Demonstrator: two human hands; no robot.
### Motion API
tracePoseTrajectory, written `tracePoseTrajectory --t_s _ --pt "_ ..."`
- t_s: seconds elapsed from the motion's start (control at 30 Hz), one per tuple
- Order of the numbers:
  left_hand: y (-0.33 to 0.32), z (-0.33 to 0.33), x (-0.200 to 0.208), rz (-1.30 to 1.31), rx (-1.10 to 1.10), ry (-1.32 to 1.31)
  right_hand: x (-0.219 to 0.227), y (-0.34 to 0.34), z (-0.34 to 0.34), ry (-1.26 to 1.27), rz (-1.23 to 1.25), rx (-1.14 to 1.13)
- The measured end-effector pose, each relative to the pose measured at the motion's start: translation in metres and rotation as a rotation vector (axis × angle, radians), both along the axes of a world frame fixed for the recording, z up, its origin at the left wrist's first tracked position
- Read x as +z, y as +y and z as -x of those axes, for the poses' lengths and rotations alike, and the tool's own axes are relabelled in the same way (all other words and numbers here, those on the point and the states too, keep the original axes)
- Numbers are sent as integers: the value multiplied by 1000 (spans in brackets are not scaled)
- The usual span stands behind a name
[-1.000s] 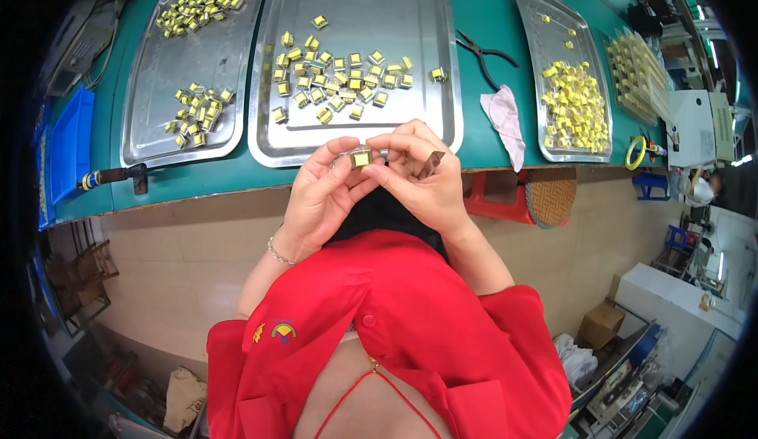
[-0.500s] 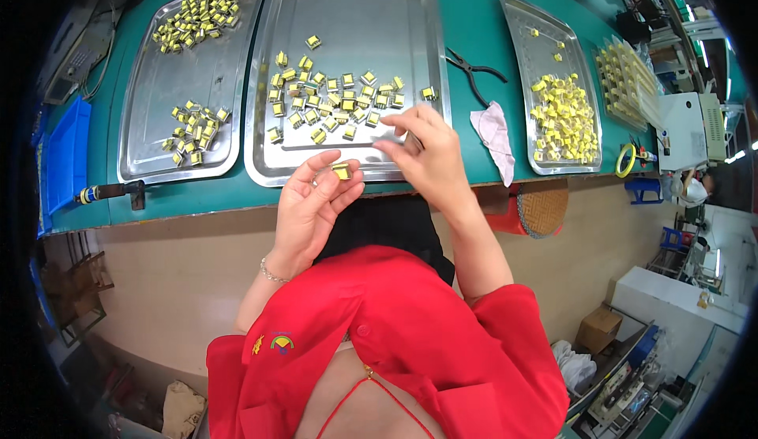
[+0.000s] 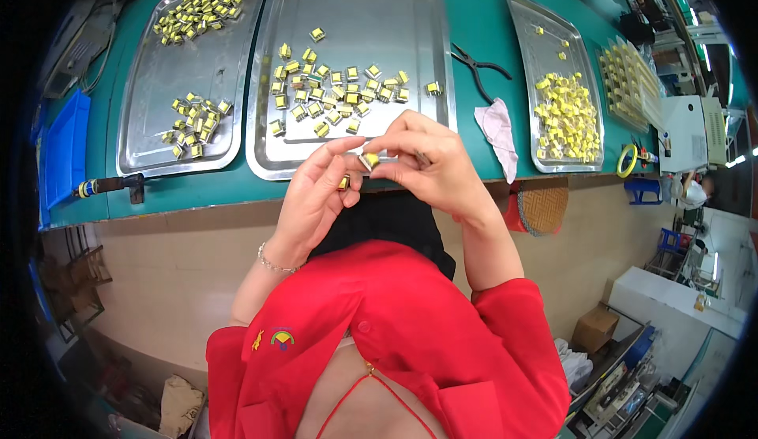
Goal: The person assembles small yellow electronic components at a workbench using tweezers, taking them from metal trays.
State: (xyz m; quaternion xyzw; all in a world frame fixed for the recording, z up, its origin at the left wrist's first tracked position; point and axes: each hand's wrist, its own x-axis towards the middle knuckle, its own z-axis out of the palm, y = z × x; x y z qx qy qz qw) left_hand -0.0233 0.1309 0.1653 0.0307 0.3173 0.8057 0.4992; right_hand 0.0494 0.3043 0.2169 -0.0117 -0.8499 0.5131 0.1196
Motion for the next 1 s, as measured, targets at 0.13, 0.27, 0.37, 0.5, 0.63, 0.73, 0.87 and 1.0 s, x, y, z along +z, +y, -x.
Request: tracePoseTrajectory --t_s 0.13,0.27,0.37,0.5,0.63,0.73,0.87,1.0 --pt "1 -7 -4 -45 -23 16 -3 -5 -11 7 50 75" --pt "0 -14 -6 -103 85 5 -16 -14 -24 -52 379 -56" --pt "0 -16 -6 -127 86 18 -22 -18 -26 14 432 -73" --pt "0 -18 -4 -89 84 13 -25 -22 -26 57 470 -98" --pt "-1 -19 -3 -94 80 11 -25 -21 -27 60 477 -98" --pt "-1 -19 -5 -80 89 22 -25 -21 -27 46 472 -115" --pt "-1 -20 -4 -46 126 64 -26 -22 -27 53 453 -115" --pt "-1 -19 -2 -2 140 150 -28 -23 -26 87 404 -132"
